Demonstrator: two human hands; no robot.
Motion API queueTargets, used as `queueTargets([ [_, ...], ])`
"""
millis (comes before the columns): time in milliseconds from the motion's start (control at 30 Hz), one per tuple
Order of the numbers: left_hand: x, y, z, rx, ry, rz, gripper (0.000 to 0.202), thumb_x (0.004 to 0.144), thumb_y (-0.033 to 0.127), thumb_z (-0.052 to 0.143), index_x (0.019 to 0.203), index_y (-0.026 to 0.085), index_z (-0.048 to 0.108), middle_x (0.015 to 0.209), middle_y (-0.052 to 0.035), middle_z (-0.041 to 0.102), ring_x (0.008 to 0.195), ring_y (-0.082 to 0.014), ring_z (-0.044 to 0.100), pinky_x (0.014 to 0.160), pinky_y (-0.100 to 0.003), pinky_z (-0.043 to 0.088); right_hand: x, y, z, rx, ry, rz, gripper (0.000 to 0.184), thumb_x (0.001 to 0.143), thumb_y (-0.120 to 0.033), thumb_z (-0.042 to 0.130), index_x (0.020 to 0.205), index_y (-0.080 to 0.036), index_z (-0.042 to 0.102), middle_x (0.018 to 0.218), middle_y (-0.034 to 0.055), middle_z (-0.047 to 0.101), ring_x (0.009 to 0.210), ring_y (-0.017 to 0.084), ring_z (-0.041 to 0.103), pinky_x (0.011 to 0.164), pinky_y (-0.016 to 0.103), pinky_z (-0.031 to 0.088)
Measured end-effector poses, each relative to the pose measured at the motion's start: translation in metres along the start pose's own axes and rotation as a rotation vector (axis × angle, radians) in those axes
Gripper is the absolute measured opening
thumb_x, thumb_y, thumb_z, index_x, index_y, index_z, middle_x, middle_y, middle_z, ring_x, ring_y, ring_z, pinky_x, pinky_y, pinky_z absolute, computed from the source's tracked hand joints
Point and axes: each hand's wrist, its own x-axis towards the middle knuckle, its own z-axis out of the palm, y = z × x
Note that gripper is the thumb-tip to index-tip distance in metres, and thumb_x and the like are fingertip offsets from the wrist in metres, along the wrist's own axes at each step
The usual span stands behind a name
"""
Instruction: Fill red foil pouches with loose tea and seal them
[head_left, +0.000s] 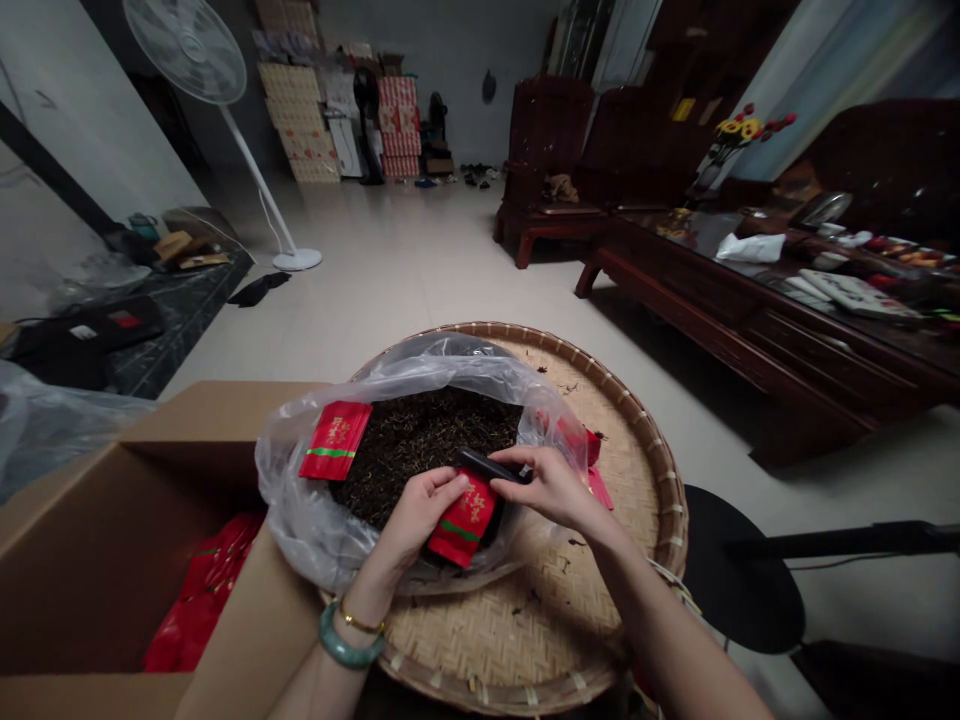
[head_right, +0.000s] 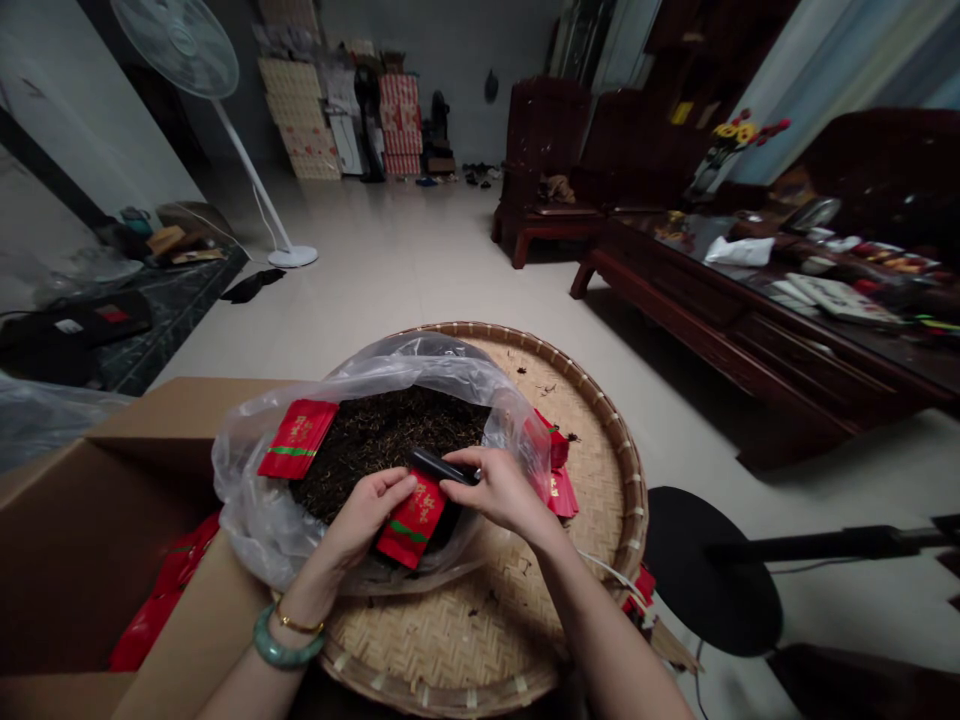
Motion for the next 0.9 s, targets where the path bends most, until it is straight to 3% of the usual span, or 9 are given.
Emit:
queueTargets([
  [167, 0.002, 0.000, -0.001, 0.052, 0.062, 0.016, 0.039, 0.064, 0.049, 0.073, 0.073, 0.012, 0.066, 0.061, 0.0004, 0.066, 0.051, -0.0102, 0.055, 0.053, -0.020, 0.042, 0.002, 0.000, 0.001, 0.167, 0.015, 0.052, 0.030, 0.073, -0.027, 0.065, 0.101, -0.017, 0.070, 0.099, 0.0047, 0.073, 0.091, 0.023, 0.066, 0.080, 0.033, 0.049],
  [267, 0.002, -0.001, -0.003, 0.064, 0.112, 0.037, 0.039, 0.062, 0.048, 0.074, 0.072, 0.011, 0.067, 0.059, 0.0010, 0.065, 0.051, -0.0097, 0.054, 0.052, -0.020, 0.042, 0.003, 0.009, -0.004, 0.234, 0.096, 0.120, 0.036, 0.074, -0.031, 0.064, 0.106, -0.014, 0.068, 0.102, 0.0076, 0.072, 0.091, 0.023, 0.066, 0.079, 0.035, 0.050],
  [433, 0.001, -0.001, -0.003, -0.016, 0.176, 0.065, 0.040, 0.059, 0.044, 0.077, 0.081, 0.012, 0.067, 0.065, 0.0005, 0.069, 0.053, -0.0103, 0.057, 0.055, -0.020, 0.044, 0.000, 0.036, -0.014, -0.091, 0.265, 0.124, 0.042, 0.069, -0.031, 0.069, 0.107, -0.014, 0.067, 0.107, 0.0124, 0.070, 0.098, 0.029, 0.063, 0.088, 0.042, 0.047],
  [567, 0.000, -0.004, 0.000, -0.055, 0.173, 0.089, 0.043, 0.060, 0.043, 0.077, 0.087, 0.012, 0.066, 0.066, -0.0006, 0.069, 0.056, -0.0119, 0.060, 0.057, -0.021, 0.046, -0.001, 0.033, -0.005, -0.185, 0.377, 0.049, 0.035, 0.074, -0.036, 0.067, 0.105, -0.018, 0.067, 0.105, 0.0104, 0.069, 0.101, 0.028, 0.061, 0.088, 0.042, 0.046],
  [667, -0.001, -0.005, 0.005, -0.051, 0.161, 0.100, 0.043, 0.061, 0.043, 0.076, 0.089, 0.012, 0.065, 0.067, -0.0014, 0.068, 0.058, -0.0131, 0.061, 0.058, -0.022, 0.048, -0.001, 0.013, 0.013, 0.017, 0.288, 0.003, 0.027, 0.080, -0.039, 0.061, 0.097, -0.019, 0.068, 0.094, 0.0069, 0.070, 0.085, 0.020, 0.064, 0.075, 0.031, 0.050],
  [733, -0.002, -0.005, 0.007, -0.017, 0.170, 0.122, 0.041, 0.063, 0.044, 0.075, 0.088, 0.013, 0.066, 0.068, -0.0015, 0.068, 0.058, -0.0131, 0.060, 0.057, -0.022, 0.047, -0.001, 0.001, 0.025, 0.090, 0.225, 0.007, 0.021, 0.079, -0.037, 0.061, 0.080, -0.018, 0.069, 0.079, 0.0047, 0.070, 0.072, 0.017, 0.062, 0.065, 0.027, 0.048],
  [800, -0.002, -0.003, 0.008, 0.060, 0.201, 0.179, 0.034, 0.064, 0.042, 0.073, 0.082, 0.013, 0.068, 0.069, -0.0013, 0.068, 0.059, -0.0127, 0.058, 0.056, -0.021, 0.045, -0.002, -0.007, 0.034, 0.092, 0.195, -0.005, 0.021, 0.080, -0.034, 0.061, 0.069, -0.018, 0.067, 0.069, 0.0036, 0.068, 0.065, 0.016, 0.060, 0.061, 0.026, 0.046],
  [900, -0.002, -0.001, 0.008, 0.199, 0.245, 0.260, 0.025, 0.066, 0.038, 0.071, 0.067, 0.013, 0.069, 0.064, -0.0010, 0.066, 0.061, -0.0129, 0.056, 0.057, -0.021, 0.043, -0.004, -0.012, 0.037, 0.062, 0.174, -0.050, 0.022, 0.081, -0.031, 0.059, 0.066, -0.018, 0.066, 0.067, 0.0029, 0.067, 0.064, 0.015, 0.059, 0.061, 0.026, 0.044],
])
